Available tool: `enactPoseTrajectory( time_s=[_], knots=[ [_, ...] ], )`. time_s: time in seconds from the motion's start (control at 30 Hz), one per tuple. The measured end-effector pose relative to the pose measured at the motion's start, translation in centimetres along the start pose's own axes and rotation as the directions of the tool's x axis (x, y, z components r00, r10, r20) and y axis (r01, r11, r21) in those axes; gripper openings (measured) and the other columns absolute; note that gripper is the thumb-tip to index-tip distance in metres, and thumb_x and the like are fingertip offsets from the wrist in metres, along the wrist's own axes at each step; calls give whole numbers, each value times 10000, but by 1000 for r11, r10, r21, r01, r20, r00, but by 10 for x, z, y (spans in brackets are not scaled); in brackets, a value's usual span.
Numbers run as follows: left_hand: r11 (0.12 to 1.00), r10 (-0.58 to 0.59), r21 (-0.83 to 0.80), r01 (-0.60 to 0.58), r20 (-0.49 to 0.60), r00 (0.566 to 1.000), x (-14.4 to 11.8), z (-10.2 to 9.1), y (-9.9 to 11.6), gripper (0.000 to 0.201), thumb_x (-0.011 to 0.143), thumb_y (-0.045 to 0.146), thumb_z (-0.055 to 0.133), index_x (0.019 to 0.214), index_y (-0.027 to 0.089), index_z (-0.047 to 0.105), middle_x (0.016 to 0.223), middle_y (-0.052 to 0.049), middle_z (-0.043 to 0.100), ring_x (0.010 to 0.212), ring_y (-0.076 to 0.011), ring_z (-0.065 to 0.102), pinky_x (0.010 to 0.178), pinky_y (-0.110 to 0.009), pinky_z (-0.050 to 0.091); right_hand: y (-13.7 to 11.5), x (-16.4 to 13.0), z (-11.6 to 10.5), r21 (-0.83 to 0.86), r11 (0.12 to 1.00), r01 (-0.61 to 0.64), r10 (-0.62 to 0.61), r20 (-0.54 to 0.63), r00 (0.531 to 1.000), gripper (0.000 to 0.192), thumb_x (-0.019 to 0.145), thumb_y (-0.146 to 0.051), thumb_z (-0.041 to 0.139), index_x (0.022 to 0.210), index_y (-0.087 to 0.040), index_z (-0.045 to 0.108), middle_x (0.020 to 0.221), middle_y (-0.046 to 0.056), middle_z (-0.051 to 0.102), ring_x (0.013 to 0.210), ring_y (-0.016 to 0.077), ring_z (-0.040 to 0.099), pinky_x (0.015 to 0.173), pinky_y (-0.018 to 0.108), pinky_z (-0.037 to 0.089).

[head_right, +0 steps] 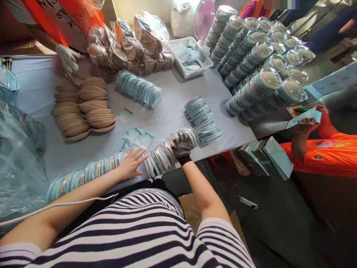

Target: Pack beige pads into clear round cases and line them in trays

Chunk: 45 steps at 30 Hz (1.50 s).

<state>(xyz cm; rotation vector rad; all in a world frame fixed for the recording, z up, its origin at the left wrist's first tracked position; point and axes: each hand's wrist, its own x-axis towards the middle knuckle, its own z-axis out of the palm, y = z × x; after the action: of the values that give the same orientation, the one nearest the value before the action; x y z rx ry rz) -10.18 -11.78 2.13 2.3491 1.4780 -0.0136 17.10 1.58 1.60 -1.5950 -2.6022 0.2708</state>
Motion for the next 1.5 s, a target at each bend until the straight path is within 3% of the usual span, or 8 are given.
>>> enactPoseTrajectory(
  time_s=[0.07,0.13,0.5,0.83,1.0,1.2,1.33,1.5],
  knots=[
    [986,161,-48,-159,41,986,27,-1,18,1028,670,599,755,1540,338,273,1625,-89,199,1489,-396,110,1160,-625,-42,19,22,-14,-28,935,-353,353,8,935,612,925,-567,409,1443,-248,473,1564,135,317,1426,402,212,1096,651,217],
    [976,209,-80,-204,58,976,49,1,33,1019,678,633,730,1539,334,275,1630,-80,187,1487,-397,111,1161,-632,-4,34,38,-22,-49,881,-471,473,71,878,663,875,-660,437,1433,-304,479,1584,107,278,1429,445,165,1048,701,245],
    [991,-92,-97,95,31,995,47,21,78,814,829,585,595,1536,326,285,1639,-94,140,1477,-410,134,1088,-672,241,9,47,-4,-44,956,-289,291,52,955,495,949,-601,374,1242,-313,651,1561,37,356,1456,364,132,1101,664,95],
    [975,-110,-182,128,106,988,50,23,95,808,822,425,650,1536,337,281,1642,-104,114,1477,-420,122,1080,-682,238,-2,69,3,35,948,-315,314,38,949,435,929,-383,430,1329,-295,577,1589,56,307,1467,334,152,1114,646,142],
    [929,-91,-340,143,165,982,57,14,88,740,802,386,662,1489,329,393,1597,-103,275,1430,-388,279,1075,-611,329,17,58,2,154,981,-114,104,71,992,398,934,-303,413,1262,-282,637,1499,39,464,1446,300,245,1149,569,177],
    [863,-261,-490,119,-233,937,168,-38,30,556,942,390,453,1470,216,416,1518,-109,404,1395,-263,365,1153,-441,294,90,69,6,465,841,-275,315,-9,949,447,938,-295,377,1298,-135,587,1354,131,585,1263,243,501,1119,412,348],
    [889,-203,-439,126,-133,970,260,-39,23,583,930,420,487,1460,184,429,1459,-123,465,1366,-290,383,1144,-455,282,115,66,28,698,600,-390,402,158,902,430,943,-297,362,1303,-151,547,1297,119,614,1215,200,548,1082,376,408],
    [882,-199,-431,193,32,979,284,-23,14,435,947,446,413,1114,195,727,1026,-102,626,1037,-251,564,985,-392,431,129,56,55,695,321,-643,303,568,765,332,918,-248,395,1174,-168,589,876,57,703,776,174,682,736,336,591]
  ],
)
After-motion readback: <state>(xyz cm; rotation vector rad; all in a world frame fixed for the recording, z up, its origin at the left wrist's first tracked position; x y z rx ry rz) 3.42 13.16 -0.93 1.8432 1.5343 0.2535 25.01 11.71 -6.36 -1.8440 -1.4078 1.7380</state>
